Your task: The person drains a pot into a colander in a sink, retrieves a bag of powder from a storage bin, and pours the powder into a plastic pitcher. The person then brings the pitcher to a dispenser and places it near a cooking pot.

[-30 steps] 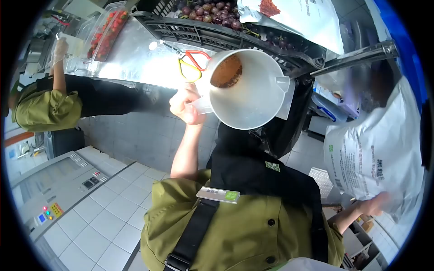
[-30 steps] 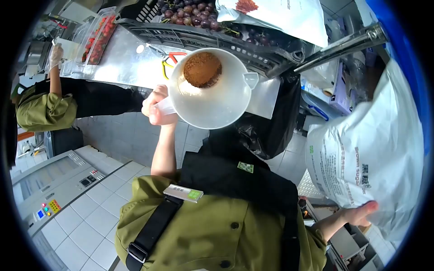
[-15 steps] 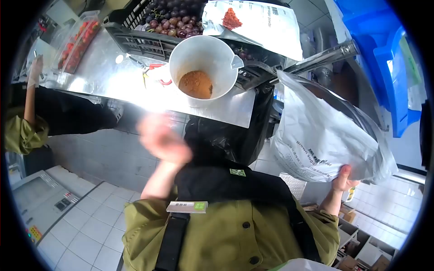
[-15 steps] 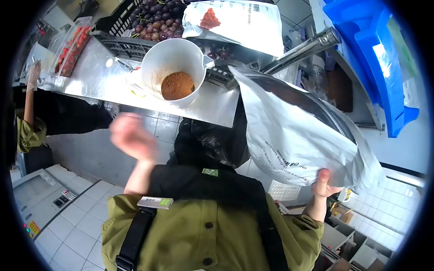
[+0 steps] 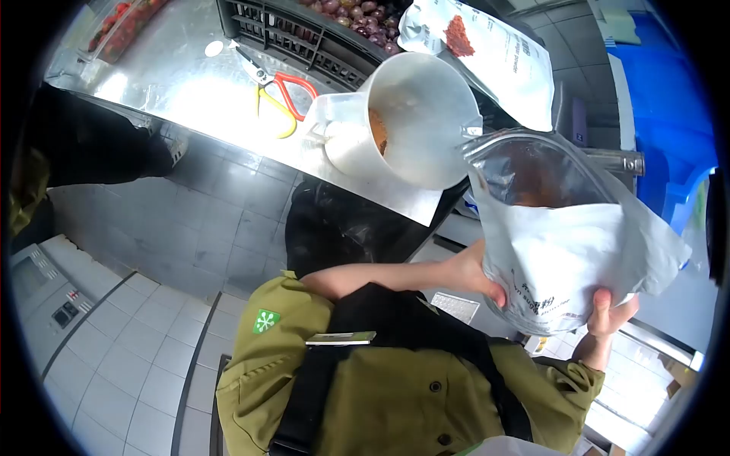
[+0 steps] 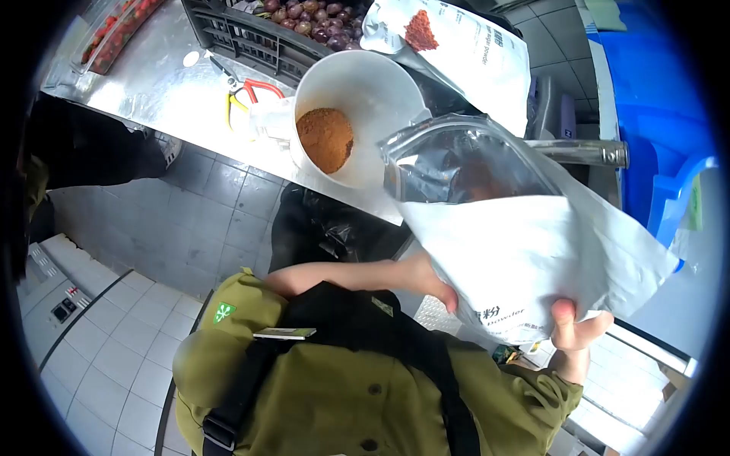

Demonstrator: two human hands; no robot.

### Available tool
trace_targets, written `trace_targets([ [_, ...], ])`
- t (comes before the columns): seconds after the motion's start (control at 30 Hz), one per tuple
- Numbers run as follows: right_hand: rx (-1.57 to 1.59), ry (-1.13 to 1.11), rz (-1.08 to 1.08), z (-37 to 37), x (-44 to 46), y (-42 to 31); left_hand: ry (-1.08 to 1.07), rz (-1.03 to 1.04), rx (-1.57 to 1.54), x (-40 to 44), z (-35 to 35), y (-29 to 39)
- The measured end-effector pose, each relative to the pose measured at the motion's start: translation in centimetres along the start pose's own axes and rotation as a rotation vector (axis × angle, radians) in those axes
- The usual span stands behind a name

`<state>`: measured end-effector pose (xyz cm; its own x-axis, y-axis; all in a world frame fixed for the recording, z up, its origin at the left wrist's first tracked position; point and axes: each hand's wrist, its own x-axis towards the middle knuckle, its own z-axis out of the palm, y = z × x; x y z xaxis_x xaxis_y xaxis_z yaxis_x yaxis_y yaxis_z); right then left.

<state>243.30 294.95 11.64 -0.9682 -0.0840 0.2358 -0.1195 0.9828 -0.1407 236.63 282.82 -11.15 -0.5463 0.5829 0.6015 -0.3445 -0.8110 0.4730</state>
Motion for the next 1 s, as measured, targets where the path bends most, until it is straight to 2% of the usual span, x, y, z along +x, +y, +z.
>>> trace_targets([
  [0.1, -0.134, -0.104, -0.041, -1.3, 2.0, -0.3, 0.084, -0.025, -0.097, 0.5, 0.8, 0.4],
  [0.17, -0.239, -0.101, -0.124, -1.2, 3.7, -1.1, 0.159, -0.174, -0.196, 0.8, 1.3, 0.8],
  [0.2, -0.252, -0.131, -0.063, -1.4, 4.3, -1.4, 0.143, -0.282, -0.223, 1.1, 1.2, 1.1],
  [0.23, -0.268, -0.161, -0.002, -1.7, 4.8, -1.7, 0.142, -0.158, -0.146, 1.4, 1.4, 0.4],
  [0.3, -0.332, -0.204, -0.014, -2.0, 6.3, -2.3, 0.166, 0.090, 0.011, 2.1, 1.6, -0.8],
  [0.53, -0.389, -0.383, -0.112, -3.2, 10.7, -4.3, 0.138, 0.130, 0.017, 4.5, 0.8, -1.9],
  [0.63, -0.350, -0.512, -0.096, -3.3, 12.7, -6.1, 0.134, 0.132, 0.005, 5.0, 0.9, -2.0],
  [0.73, -0.245, -0.594, -0.076, -4.9, 12.6, -4.6, 0.124, 0.128, -0.004, 5.0, 0.7, -1.9],
  [0.87, -0.265, -0.400, -0.087, -4.1, 10.5, -2.4, 0.114, 0.114, 0.010, 4.3, 0.6, -1.4],
  [1.0, -0.205, -0.229, 0.023, -3.2, 8.7, -1.6, 0.099, 0.076, 0.041, 3.9, 0.1, -0.8],
])
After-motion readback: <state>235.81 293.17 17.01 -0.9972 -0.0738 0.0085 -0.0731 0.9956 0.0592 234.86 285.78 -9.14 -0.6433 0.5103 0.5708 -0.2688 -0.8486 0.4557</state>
